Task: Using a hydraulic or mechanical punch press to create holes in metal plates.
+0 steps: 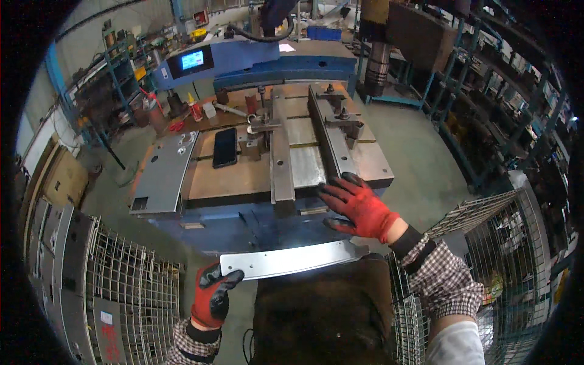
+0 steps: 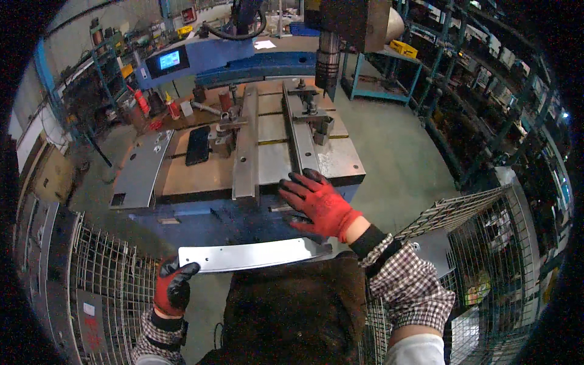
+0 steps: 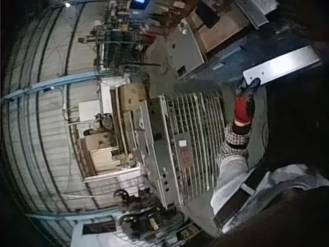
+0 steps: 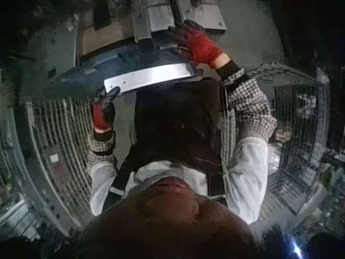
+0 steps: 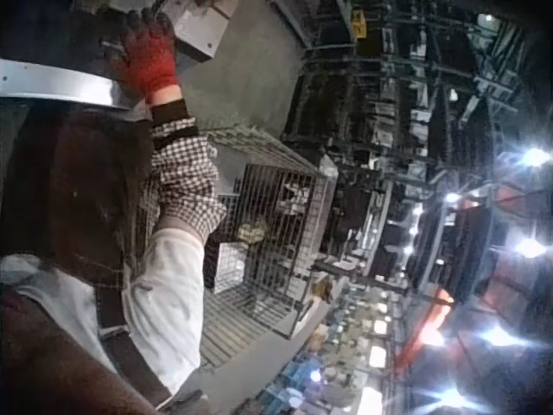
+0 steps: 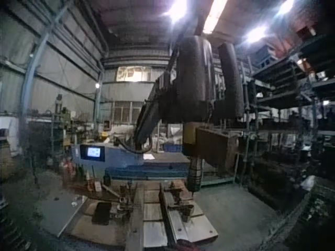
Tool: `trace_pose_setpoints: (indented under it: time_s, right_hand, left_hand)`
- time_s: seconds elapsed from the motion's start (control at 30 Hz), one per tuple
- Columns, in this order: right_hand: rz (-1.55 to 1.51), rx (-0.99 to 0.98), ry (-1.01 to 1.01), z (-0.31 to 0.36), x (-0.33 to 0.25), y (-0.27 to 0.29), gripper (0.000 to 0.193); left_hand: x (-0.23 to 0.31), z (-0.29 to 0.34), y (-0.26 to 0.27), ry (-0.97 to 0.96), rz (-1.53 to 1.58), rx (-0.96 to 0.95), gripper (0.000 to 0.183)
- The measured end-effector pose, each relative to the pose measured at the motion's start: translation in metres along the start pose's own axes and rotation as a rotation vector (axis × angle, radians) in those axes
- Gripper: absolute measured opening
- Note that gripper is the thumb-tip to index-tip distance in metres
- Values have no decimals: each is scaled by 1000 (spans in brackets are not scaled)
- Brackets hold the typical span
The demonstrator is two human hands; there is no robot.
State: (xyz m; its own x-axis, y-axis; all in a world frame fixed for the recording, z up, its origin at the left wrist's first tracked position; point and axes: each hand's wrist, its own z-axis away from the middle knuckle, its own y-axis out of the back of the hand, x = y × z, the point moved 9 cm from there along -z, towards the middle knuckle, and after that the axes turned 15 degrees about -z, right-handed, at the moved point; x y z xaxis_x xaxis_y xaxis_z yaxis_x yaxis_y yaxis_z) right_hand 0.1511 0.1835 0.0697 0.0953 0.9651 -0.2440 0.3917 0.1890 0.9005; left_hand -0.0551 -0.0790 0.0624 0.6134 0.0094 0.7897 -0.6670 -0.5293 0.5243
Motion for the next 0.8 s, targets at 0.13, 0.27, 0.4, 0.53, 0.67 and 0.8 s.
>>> trace_pose_setpoints:
  time_s: [0.13, 0.27, 0.4, 0.53, 0.67, 0.8]
  right_hand:
    - [-174, 146, -226, 19, 67, 5, 66]
    - [-393, 451, -485, 100, 142, 28, 60]
    - [-825, 601, -392, 179, 167, -11, 57]
    - [-1404, 629, -242, 140, 108, -31, 61]
    - [-915, 640, -571, 117, 95, -37, 68]
    - [-608, 678, -522, 97, 90, -25, 61]
  left_hand:
    - [-27, -1, 3, 223, 370, 138, 16]
    - [-57, -10, -3, 123, 245, 107, 22]
    - [-95, -47, -46, 108, 306, 130, 33]
    - [-99, -70, -52, -43, 274, 152, 44]
    - [-122, -91, -55, -102, 500, 117, 44]
    - [-142, -111, -52, -71, 346, 129, 47]
